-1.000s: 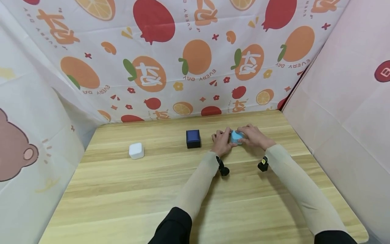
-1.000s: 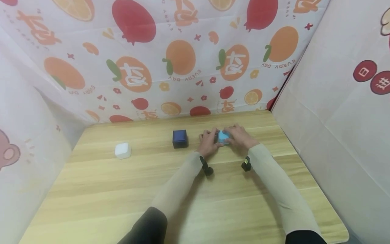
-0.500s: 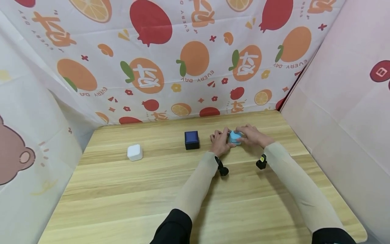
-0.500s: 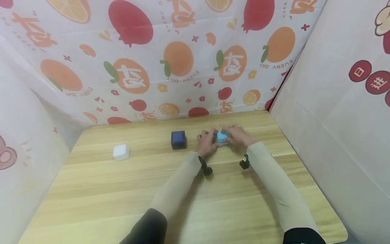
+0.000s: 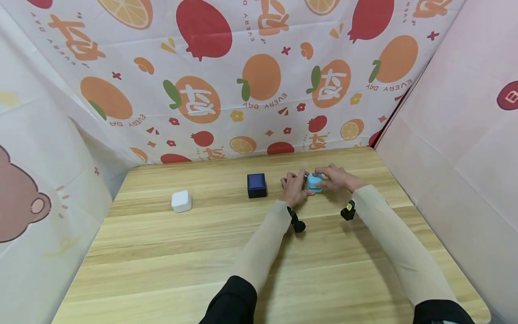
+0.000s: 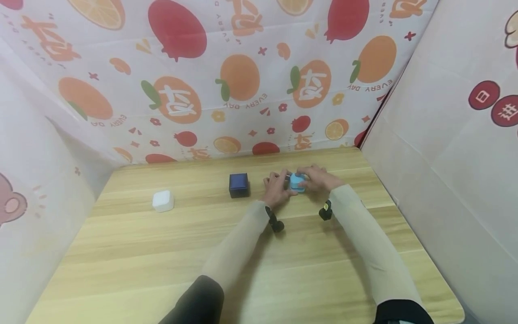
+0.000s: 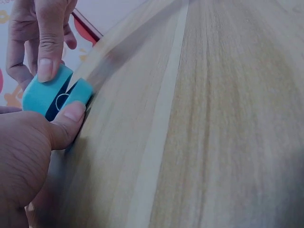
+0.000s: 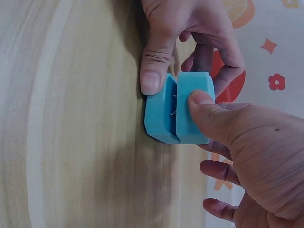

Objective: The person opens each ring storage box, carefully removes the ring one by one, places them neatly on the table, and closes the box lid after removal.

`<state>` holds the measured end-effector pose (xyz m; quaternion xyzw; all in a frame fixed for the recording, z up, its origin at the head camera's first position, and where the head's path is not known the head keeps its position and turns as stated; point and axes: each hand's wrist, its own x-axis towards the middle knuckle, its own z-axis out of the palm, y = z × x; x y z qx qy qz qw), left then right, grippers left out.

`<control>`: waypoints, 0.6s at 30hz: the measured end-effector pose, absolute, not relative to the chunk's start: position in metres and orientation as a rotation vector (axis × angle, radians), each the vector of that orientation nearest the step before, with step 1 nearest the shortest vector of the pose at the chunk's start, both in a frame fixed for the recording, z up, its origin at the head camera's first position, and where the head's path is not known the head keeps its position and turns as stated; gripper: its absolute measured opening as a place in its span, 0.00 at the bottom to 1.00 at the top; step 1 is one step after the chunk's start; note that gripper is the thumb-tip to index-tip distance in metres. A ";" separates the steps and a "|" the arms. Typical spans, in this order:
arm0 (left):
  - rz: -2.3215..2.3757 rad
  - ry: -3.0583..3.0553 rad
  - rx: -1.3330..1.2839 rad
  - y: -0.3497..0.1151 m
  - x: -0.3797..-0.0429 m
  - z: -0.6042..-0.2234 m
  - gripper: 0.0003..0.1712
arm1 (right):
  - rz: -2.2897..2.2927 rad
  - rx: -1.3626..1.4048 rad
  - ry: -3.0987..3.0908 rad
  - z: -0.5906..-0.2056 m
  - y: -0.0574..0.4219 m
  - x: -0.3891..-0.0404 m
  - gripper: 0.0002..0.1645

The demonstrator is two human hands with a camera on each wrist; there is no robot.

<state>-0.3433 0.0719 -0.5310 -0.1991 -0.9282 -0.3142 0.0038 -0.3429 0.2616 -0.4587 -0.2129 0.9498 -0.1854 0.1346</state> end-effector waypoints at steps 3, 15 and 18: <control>-0.982 -2.905 -0.620 0.071 -0.344 -0.529 0.33 | -0.518 -0.606 2.741 -0.457 0.262 -0.346 0.16; -0.958 -2.911 -0.636 0.070 -0.345 -0.530 0.33 | -0.677 -0.810 2.648 -0.458 0.264 -0.354 0.08; -0.963 -2.909 -0.638 0.070 -0.345 -0.529 0.33 | -0.707 -0.778 2.625 -0.457 0.265 -0.354 0.07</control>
